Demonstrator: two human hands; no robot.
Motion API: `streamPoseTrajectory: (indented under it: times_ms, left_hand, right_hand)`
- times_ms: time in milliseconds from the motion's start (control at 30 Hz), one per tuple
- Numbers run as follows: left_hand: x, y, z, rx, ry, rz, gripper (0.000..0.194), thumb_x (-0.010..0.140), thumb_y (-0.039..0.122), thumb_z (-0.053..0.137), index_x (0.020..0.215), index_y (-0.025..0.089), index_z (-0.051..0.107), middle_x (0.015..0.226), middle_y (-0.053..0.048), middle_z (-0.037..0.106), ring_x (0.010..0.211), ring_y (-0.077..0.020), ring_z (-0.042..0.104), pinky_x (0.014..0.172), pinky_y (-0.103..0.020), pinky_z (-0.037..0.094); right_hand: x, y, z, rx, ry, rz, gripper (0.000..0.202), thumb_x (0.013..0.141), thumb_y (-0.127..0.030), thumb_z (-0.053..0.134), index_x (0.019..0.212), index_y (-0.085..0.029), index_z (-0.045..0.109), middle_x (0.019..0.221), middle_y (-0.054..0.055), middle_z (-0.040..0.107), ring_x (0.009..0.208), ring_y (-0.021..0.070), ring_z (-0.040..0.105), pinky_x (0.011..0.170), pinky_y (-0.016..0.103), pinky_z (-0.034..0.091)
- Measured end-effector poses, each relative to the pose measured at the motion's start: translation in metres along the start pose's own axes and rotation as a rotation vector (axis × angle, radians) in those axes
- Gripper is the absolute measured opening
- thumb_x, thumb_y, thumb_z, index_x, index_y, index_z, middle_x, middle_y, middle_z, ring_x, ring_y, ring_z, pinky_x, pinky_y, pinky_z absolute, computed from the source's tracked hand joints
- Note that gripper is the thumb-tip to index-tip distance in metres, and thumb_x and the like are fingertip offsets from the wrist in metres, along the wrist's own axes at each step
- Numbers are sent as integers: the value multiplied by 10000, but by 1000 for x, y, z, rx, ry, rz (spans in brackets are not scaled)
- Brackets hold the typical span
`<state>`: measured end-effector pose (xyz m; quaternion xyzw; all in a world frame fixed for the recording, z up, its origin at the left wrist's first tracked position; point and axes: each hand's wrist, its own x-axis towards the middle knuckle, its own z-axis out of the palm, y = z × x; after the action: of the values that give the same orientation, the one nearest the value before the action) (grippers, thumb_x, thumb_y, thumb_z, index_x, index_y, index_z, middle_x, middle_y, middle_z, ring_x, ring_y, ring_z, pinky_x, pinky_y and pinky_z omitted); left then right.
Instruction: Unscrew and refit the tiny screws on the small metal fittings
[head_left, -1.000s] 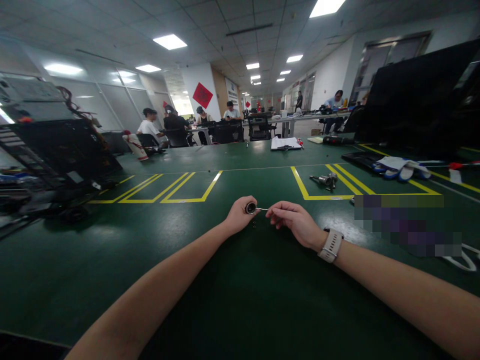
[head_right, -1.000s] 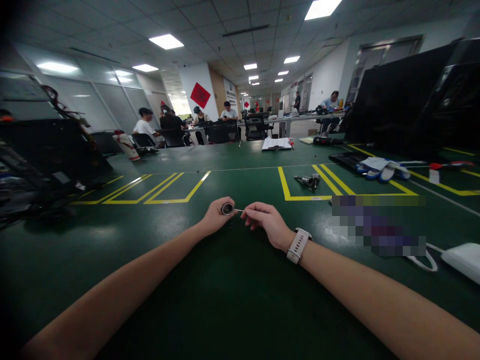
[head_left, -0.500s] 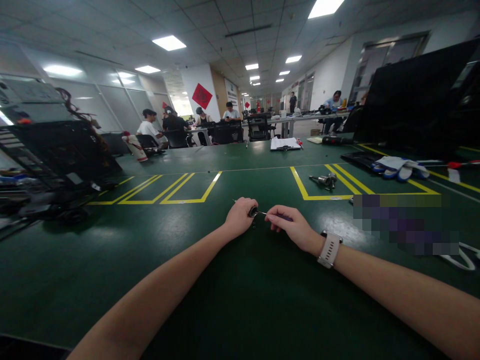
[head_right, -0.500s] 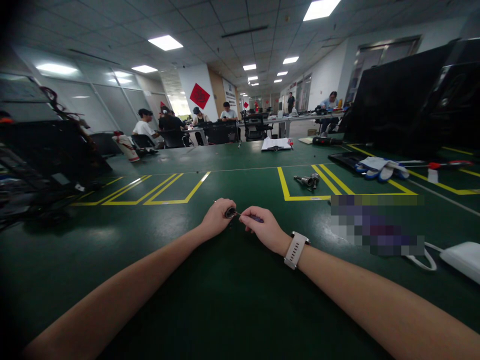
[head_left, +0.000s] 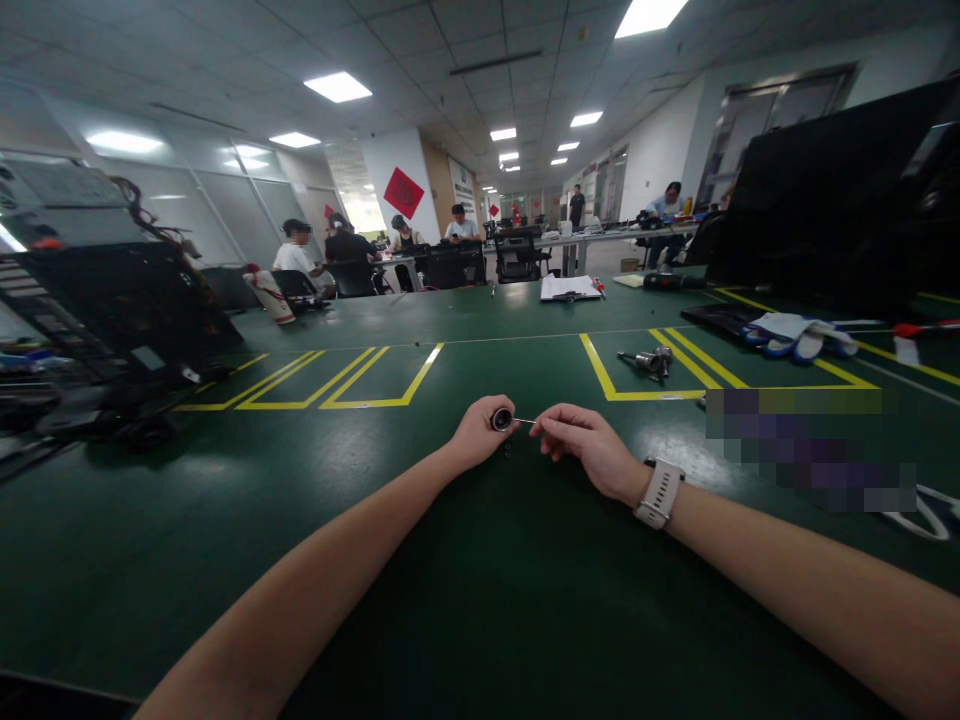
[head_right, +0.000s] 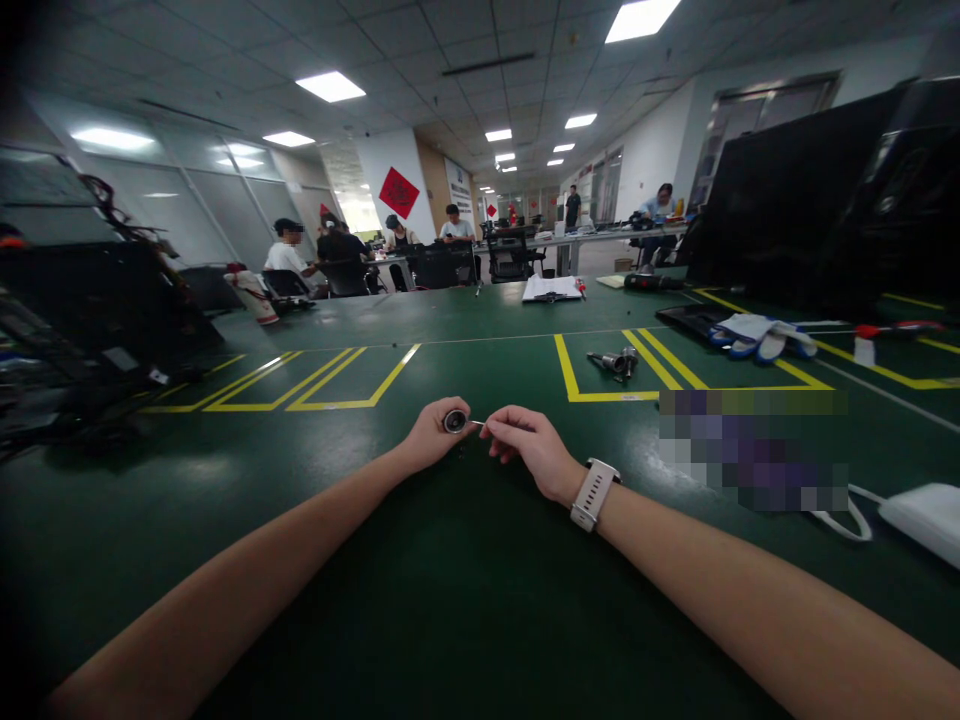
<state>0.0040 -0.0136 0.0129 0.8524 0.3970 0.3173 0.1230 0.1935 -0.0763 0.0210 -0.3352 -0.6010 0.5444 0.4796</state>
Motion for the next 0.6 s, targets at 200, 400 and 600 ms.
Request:
streamPoseTrajectory:
  times_ms: [200, 400, 600]
  left_hand:
    - [0, 1, 0, 61, 7, -33, 77, 717, 138, 597, 694, 161, 527, 678, 17, 513, 696, -149, 480, 651, -273, 354]
    - [-1, 3, -1, 64, -14, -40, 58, 714, 128, 583, 694, 162, 541, 681, 8, 524, 702, -156, 479, 656, -279, 356]
    - [0, 4, -2, -10, -22, -43, 75, 715, 156, 598, 693, 154, 527, 671, 28, 507, 666, -127, 481, 651, -260, 376]
  right_hand:
    - [-4, -4, 7, -134, 4, -39, 97, 790, -266, 598, 757, -185, 641, 658, -9, 557, 622, 142, 515, 576, 287, 400]
    - [-2, 0, 2, -80, -10, -9, 132, 788, -290, 596, 756, -172, 647, 673, 3, 582, 639, 145, 540, 583, 287, 405]
    - [3, 3, -5, 89, -3, 51, 146, 782, -298, 575, 748, -166, 627, 759, 29, 608, 641, 134, 547, 574, 279, 408]
